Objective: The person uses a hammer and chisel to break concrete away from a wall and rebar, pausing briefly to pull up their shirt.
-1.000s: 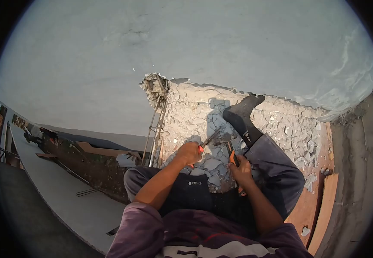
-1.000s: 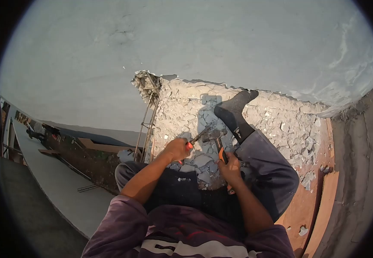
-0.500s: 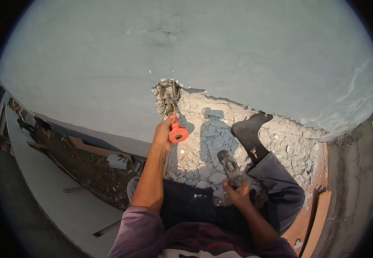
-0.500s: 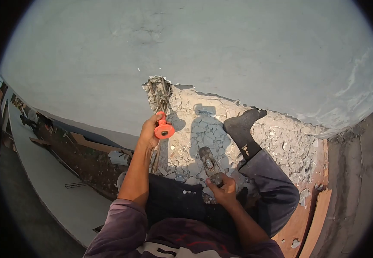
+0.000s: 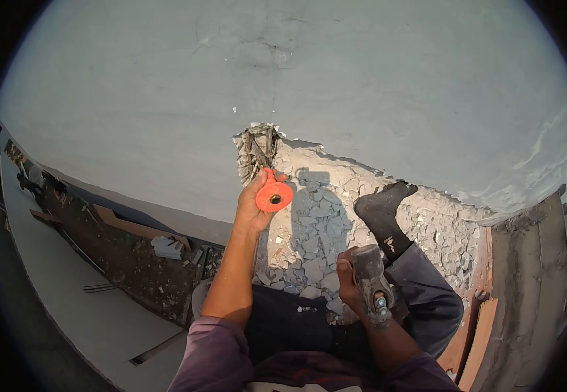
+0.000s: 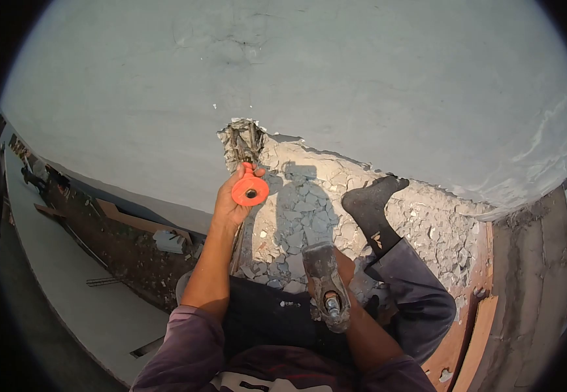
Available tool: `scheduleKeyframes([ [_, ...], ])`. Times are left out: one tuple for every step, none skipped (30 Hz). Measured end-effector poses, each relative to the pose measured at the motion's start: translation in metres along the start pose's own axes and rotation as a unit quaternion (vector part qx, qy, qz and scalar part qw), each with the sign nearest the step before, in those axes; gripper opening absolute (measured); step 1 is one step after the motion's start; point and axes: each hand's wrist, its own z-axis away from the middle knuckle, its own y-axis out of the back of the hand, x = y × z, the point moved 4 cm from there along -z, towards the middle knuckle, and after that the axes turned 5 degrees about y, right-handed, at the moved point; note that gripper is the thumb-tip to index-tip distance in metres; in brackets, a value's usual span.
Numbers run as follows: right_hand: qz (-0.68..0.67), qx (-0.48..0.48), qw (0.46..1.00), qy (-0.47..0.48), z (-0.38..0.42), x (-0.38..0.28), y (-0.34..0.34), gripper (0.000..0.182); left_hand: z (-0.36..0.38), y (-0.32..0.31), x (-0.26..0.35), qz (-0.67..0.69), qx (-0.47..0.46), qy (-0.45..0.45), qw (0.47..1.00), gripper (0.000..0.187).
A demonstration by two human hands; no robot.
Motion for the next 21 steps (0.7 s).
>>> scheduleKeyframes([
  [-0.013, 0.013, 0.999, 0.038, -0.01, 0.006, -0.011, 0.019, -0.002, 0.001, 0.003, 0.026, -0.014, 0.001, 1.0, 0.024],
  [-0.024, 0.025, 0.996, 0.076, -0.021, 0.012, -0.023, 0.021, -0.003, 0.002, 0.005, 0.036, -0.008, -0.003, 0.999, 0.025],
  [-0.044, 0.039, 0.993, 0.099, -0.027, 0.027, -0.039, 0.018, -0.004, 0.003, 0.007, 0.046, -0.002, -0.007, 0.999, 0.026],
  [0.0, -0.03, 0.999, 0.015, -0.036, 0.04, -0.058, 0.016, -0.005, 0.003, 0.007, 0.056, 0.004, -0.01, 0.998, 0.027],
  [0.044, -0.098, 0.992, -0.07, -0.039, 0.047, -0.073, 0.016, -0.005, 0.007, 0.007, 0.038, 0.004, -0.004, 0.999, 0.026],
  [0.023, -0.105, 0.99, -0.086, -0.036, 0.043, -0.078, 0.017, -0.005, 0.012, 0.007, 0.018, 0.001, 0.0, 1.0, 0.026],
  [0.001, -0.11, 0.988, -0.104, -0.028, 0.036, -0.082, 0.017, -0.004, 0.013, 0.007, -0.002, -0.002, 0.006, 1.0, 0.025],
  [-0.019, -0.118, 0.986, -0.119, -0.024, 0.032, -0.084, 0.018, -0.003, 0.015, 0.004, -0.003, 0.011, 0.01, 1.0, 0.026],
  [-0.025, -0.098, 0.99, -0.097, -0.023, 0.027, -0.083, 0.018, -0.008, 0.015, 0.005, -0.017, 0.006, 0.015, 1.0, 0.027],
  [-0.032, -0.079, 0.993, -0.08, -0.018, 0.023, -0.082, 0.017, -0.009, 0.019, 0.006, -0.03, 0.005, 0.023, 0.999, 0.027],
  [-0.039, -0.057, 0.996, -0.064, -0.013, 0.021, -0.079, 0.017, -0.01, 0.02, 0.003, -0.046, 0.003, 0.033, 0.998, 0.028],
  [-0.018, -0.051, 0.997, -0.049, -0.014, 0.023, -0.077, 0.02, -0.007, 0.019, 0.001, -0.059, 0.042, 0.015, 0.997, 0.028],
  [-0.018, -0.052, 0.996, -0.072, -0.014, 0.026, -0.074, 0.02, -0.006, 0.015, -0.004, -0.051, 0.051, 0.023, 0.997, 0.028],
  [-0.019, -0.053, 0.994, -0.094, -0.013, 0.028, -0.07, 0.02, -0.003, 0.013, -0.008, -0.043, 0.062, 0.029, 0.997, 0.028],
  [-0.022, -0.057, 0.991, -0.115, -0.013, 0.031, -0.067, 0.021, 0.0, 0.014, -0.012, -0.035, 0.073, 0.033, 0.996, 0.027],
  [-0.054, -0.047, 0.991, -0.111, -0.007, 0.035, -0.062, 0.018, 0.004, 0.016, -0.02, -0.063, 0.068, 0.059, 0.994, 0.027],
  [-0.086, -0.039, 0.99, -0.106, 0.002, 0.041, -0.056, 0.015, 0.01, 0.018, -0.028, -0.08, 0.07, 0.077, 0.991, 0.027],
  [-0.12, -0.032, 0.987, -0.099, 0.009, 0.046, -0.051, 0.014, 0.016, 0.013, -0.039, -0.098, 0.073, 0.093, 0.988, 0.026],
  [-0.132, -0.015, 0.986, -0.103, 0.014, 0.046, -0.047, 0.015, 0.021, 0.01, -0.049, -0.115, 0.077, 0.112, 0.984, 0.026],
  [-0.143, 0.005, 0.984, -0.107, 0.018, 0.045, -0.04, 0.016, 0.021, 0.01, -0.058, -0.113, 0.071, 0.127, 0.983, 0.027],
  [-0.153, 0.026, 0.982, -0.111, 0.022, 0.046, -0.034, 0.017, 0.017, 0.01, -0.064, -0.118, 0.081, 0.129, 0.981, 0.027],
])
